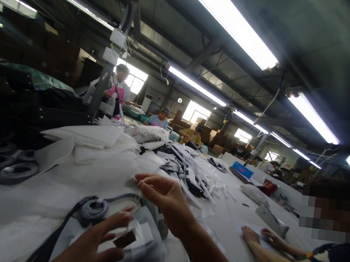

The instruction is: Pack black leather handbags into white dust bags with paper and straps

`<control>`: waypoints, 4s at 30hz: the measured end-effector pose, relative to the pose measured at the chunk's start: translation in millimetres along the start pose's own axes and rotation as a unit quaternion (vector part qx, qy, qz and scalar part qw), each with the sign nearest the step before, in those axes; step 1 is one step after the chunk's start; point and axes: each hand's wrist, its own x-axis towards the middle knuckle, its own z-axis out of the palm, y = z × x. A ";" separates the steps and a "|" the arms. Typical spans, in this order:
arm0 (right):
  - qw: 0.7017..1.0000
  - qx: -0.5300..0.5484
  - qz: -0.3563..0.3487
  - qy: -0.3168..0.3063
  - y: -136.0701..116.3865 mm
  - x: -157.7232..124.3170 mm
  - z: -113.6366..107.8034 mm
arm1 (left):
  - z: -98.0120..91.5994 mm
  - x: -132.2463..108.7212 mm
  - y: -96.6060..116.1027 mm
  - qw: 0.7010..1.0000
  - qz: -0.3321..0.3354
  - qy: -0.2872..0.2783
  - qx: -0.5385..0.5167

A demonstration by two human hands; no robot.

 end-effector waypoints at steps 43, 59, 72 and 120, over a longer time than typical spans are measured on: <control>0.983 -0.166 0.034 0.068 112.0 -64.7 -4.7 | -42.3 20.8 18.6 0.983 -0.170 0.054 0.053; 0.995 -0.081 0.061 0.021 98.2 -70.7 -15.7 | -7.0 19.3 15.4 0.985 -0.119 -0.083 0.092; 0.990 -0.106 0.096 0.005 98.4 -84.1 -32.6 | 1.6 16.9 27.7 0.992 -0.120 -0.031 0.027; 0.943 -0.262 0.204 -0.027 180.7 73.9 65.2 | -158.5 31.3 -59.7 0.900 -0.330 0.040 0.283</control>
